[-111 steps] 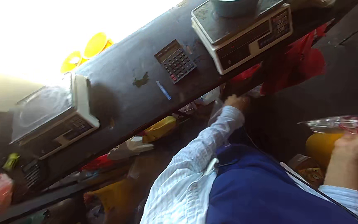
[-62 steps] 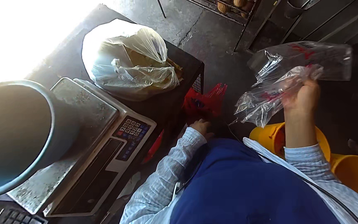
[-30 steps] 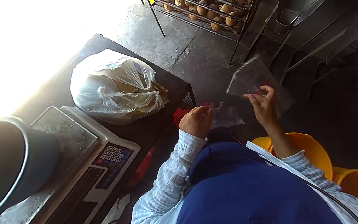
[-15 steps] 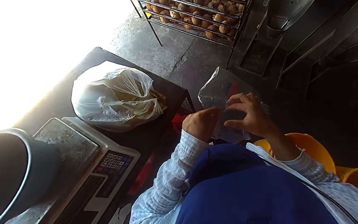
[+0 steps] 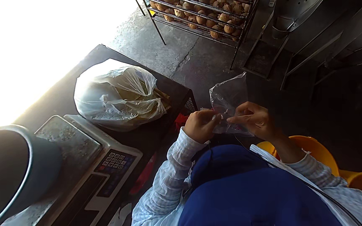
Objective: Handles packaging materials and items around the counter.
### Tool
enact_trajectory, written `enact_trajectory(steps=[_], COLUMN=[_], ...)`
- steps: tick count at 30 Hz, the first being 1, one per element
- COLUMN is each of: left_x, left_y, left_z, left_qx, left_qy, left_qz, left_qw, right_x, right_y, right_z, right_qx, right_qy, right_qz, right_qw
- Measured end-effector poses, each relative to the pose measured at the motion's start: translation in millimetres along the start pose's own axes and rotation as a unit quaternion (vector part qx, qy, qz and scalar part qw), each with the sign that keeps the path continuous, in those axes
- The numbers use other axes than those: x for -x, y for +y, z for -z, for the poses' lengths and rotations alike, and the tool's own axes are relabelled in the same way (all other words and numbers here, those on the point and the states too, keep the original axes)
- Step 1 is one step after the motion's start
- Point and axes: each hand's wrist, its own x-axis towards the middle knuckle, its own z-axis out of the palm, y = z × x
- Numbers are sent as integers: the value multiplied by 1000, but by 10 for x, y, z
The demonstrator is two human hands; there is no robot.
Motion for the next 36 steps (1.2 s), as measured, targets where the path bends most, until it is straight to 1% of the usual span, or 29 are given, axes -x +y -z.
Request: enact_trajectory(steps=[4, 7, 10, 13, 16, 19, 22, 24, 26, 27, 28, 29, 30, 31, 32, 34, 35, 36], left_x=[-4, -1, 14, 22, 21, 53, 120, 169, 225, 258, 298, 340, 375, 400, 414, 425, 421, 409], left_y=[19, -18, -16, 31, -6, -45, -61, -50, -62, -74, -87, -104, -130, -160, -201, -343, -457, -639], left_z=[9, -3, 19, 58, 27, -31, -147, -242, -367, -440, -510, -567, -606, -624, -628, -575, -519, -445], left_qx=[45, 44, -4, -72, -90, -84, -80, -71, -40, -21, -5, 11, 28, 48, 73, 147, 189, 216], left_qy=[-26, -27, -54, -87, -80, -57, -18, -3, 7, 11, 10, 1, -16, -36, -51, -50, -17, 25], left_qz=[-3, -8, 14, 43, 51, 20, -32, -46, -52, -49, -39, -26, -14, -7, -8, -19, -5, 27], left_qw=[999, 999, 998, 993, 991, 995, 996, 996, 998, 999, 999, 1000, 999, 998, 996, 988, 982, 976], right_x=[-11, -17, -20, -27, -46, -32, 2, 31, 82, 136, 212, 296, 377, 450, 523, 620, 643, 668], right_y=[11, 9, 10, 27, 36, 60, 45, 0, -2, 17, 35, 36, 16, -19, -33, 43, 135, 254], right_z=[10, 17, 28, 59, 73, 33, -34, -75, -82, -84, -91, -110, -142, -201, -276, -382, -391, -373], right_qx=[32, 55, 93, 149, 192, 188, 136, 124, 91, 56, 6, -49, -98, -142, -172, -203, -211, -214], right_qy=[-18, -26, -36, -64, -93, -71, -21, 1, -23, -59, -113, -181, -246, -290, -314, -327, -317, -295], right_qz=[43, 51, 43, 41, 73, 66, -2, -94, -186, -220, -246, -271, -302, -345, -385, -436, -452, -470], right_qw=[998, 997, 994, 986, 974, 977, 990, 988, 978, 972, 963, 944, 916, 882, 851, 814, 807, 804])
